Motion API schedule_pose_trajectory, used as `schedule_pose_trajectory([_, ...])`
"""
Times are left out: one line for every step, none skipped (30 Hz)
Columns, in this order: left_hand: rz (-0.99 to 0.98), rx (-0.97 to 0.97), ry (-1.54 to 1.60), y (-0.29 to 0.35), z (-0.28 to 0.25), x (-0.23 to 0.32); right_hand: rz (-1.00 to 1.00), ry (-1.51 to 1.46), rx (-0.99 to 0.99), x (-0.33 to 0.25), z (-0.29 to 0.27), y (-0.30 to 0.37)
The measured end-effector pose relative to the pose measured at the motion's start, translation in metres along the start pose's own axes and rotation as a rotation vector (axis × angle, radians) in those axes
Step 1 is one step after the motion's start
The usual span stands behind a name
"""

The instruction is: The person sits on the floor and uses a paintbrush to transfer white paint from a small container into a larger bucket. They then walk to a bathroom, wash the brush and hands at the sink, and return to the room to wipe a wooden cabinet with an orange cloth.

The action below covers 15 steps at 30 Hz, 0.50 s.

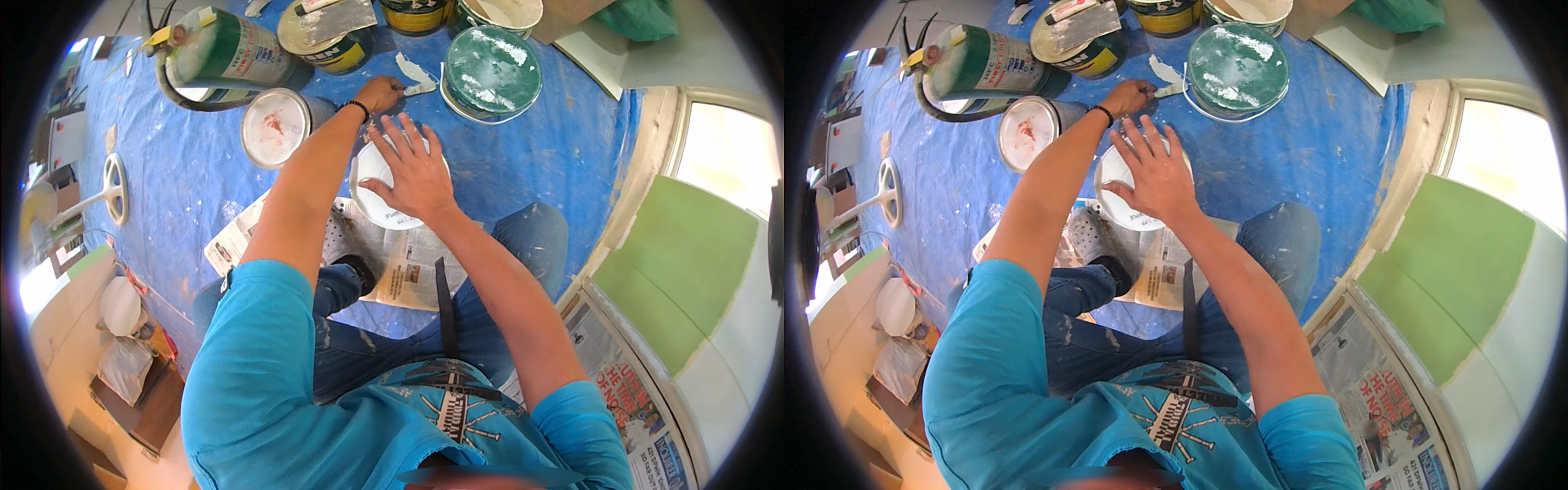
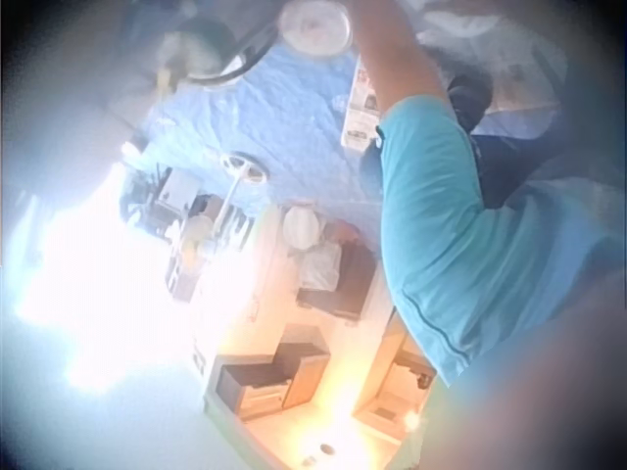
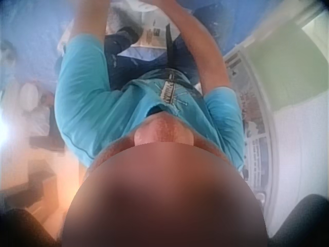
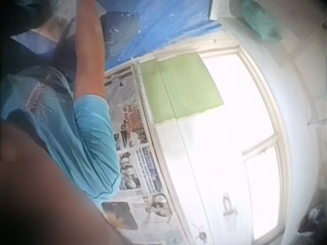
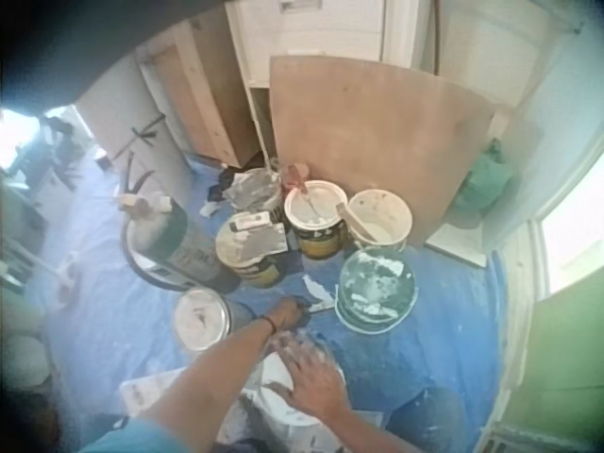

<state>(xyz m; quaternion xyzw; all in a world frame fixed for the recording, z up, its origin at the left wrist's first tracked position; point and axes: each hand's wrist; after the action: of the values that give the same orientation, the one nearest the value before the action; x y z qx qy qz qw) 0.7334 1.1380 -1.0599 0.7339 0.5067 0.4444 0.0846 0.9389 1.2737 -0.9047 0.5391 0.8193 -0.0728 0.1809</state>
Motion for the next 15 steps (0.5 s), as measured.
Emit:
schedule_pose_trajectory([-0.040, -0.028, 0.128, 0.006, -0.008, 0.005, -0.004, 0.007, 0.000, 0.000, 0.000, 0.000])
schedule_pose_trajectory([-0.096, -0.058, 0.254, 0.014, -0.019, 0.010, -0.002, 0.006, -0.007, 0.000, 0.001, 0.001])
schedule_pose_trajectory([-0.133, -0.077, 0.381, 0.024, -0.030, 0.016, -0.002, 0.008, -0.009, 0.000, 0.001, 0.001])
schedule_pose_trajectory([-0.117, -0.079, 0.464, 0.037, -0.044, 0.022, -0.008, 0.012, 0.010, 0.000, 0.002, 0.002])
schedule_pose_trajectory([-0.084, -0.076, 0.548, 0.053, -0.058, 0.028, -0.009, 0.012, 0.014, 0.000, 0.003, 0.003])
schedule_pose_trajectory([-0.070, -0.070, 0.626, 0.070, -0.073, 0.034, -0.005, 0.000, -0.004, 0.000, 0.004, 0.003])
schedule_pose_trajectory([0.007, -0.093, 0.587, 0.089, -0.090, 0.041, -0.003, -0.007, -0.001, 0.000, 0.004, 0.004])
schedule_pose_trajectory([0.035, -0.113, 0.698, 0.110, -0.104, 0.050, -0.006, -0.012, 0.028, 0.000, 0.004, 0.004])
schedule_pose_trajectory([0.057, -0.127, 0.802, 0.131, -0.117, 0.060, -0.010, -0.052, 0.026, 0.001, 0.004, 0.005])
schedule_pose_trajectory([0.060, -0.134, 0.900, 0.153, -0.129, 0.071, -0.009, -0.068, 0.015, 0.001, 0.002, 0.005])
schedule_pose_trajectory([0.116, -0.166, 0.913, 0.178, -0.141, 0.081, -0.019, -0.083, 0.032, 0.002, 0.001, 0.005])
schedule_pose_trajectory([0.120, -0.164, 0.910, 0.200, -0.151, 0.093, -0.018, -0.087, -0.006, 0.002, -0.002, 0.006])
schedule_pose_trajectory([0.125, -0.163, 0.910, 0.223, -0.158, 0.104, -0.021, -0.110, 0.002, 0.002, -0.004, 0.007])
schedule_pose_trajectory([0.152, -0.174, 0.914, 0.247, -0.160, 0.114, -0.044, -0.127, 0.100, 0.001, -0.006, 0.010])
schedule_pose_trajectory([0.182, -0.169, 0.868, 0.270, -0.162, 0.122, -0.038, -0.129, 0.124, -0.001, -0.009, 0.013])
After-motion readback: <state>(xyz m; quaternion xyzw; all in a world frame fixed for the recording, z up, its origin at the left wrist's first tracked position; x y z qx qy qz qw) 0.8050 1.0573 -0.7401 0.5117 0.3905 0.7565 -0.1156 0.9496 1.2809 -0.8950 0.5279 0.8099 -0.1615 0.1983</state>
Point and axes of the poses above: each hand's wrist, its own y-axis away from the middle knuckle, its own z-axis out of the palm, x = y × z, and after that the axes turned 10 degrees about -x, right-handed
